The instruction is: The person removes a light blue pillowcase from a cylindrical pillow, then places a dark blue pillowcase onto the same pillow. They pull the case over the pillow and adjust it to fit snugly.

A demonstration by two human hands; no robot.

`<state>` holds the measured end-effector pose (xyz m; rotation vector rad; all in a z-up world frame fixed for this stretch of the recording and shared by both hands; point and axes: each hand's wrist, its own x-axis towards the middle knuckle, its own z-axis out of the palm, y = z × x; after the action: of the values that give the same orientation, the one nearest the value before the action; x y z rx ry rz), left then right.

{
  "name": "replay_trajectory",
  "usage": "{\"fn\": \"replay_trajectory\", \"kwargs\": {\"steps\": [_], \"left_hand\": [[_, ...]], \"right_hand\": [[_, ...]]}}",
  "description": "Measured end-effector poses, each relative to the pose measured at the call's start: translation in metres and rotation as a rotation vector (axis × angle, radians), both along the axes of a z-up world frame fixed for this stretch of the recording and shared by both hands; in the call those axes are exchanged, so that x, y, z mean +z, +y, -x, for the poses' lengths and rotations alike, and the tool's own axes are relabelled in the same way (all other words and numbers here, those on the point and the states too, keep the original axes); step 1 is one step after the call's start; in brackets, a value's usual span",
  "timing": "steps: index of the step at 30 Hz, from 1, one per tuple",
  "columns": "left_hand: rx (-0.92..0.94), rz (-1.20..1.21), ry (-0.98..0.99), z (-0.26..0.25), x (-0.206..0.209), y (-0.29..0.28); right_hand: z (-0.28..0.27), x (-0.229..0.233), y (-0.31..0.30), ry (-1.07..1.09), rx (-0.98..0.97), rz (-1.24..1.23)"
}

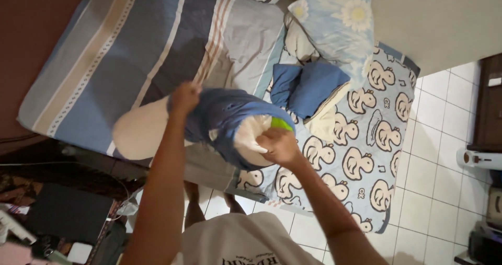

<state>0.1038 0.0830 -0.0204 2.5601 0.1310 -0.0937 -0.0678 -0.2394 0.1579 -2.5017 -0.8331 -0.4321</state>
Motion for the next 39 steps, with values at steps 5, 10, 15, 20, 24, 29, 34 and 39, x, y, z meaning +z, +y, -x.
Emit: {"fn": "replay_trajectory", "kwargs": {"steps": [5,10,15,20,24,29,34,39], "left_hand": [[-0.517,0.395,0.525,0.032,0.186,-0.059],[-0.644,0.365,0.466,0.004,0.067,-0.081],[-0.474,0.099,0.086,-0.018,-0.038,-0.1],[0.012,-0.301,-0.231,-0.069,0.012,-0.046],[0.269,-0.536,-1.074,-0.124,0.013,0.056],[0.294,-0.308,-0.773,-0.112,0.108,0.067],[0.147,-0.547,-0.575,-0.076,0.029,0.028],[-0.035,-0.231,-0.257,-0.021,0.076,-0.1]], "right_hand": [[-0.007,-0.038,0.003,-0.131,0.343,0.159],[-0.002,-0.05,-0.001,-0.071,0.358,0.168],[-0.001,-0.048,0.006,-0.053,0.3,0.164],[0.025,0.063,0.035,-0.168,0.37,0.196],[0.04,0.051,-0.022,-0.213,0.366,0.26],[0.013,0.101,-0.021,-0.179,0.258,0.339],[-0.007,-0.015,-0.028,-0.37,0.292,0.291],[-0.008,-0.089,-0.025,-0.324,0.29,0.365]]}}
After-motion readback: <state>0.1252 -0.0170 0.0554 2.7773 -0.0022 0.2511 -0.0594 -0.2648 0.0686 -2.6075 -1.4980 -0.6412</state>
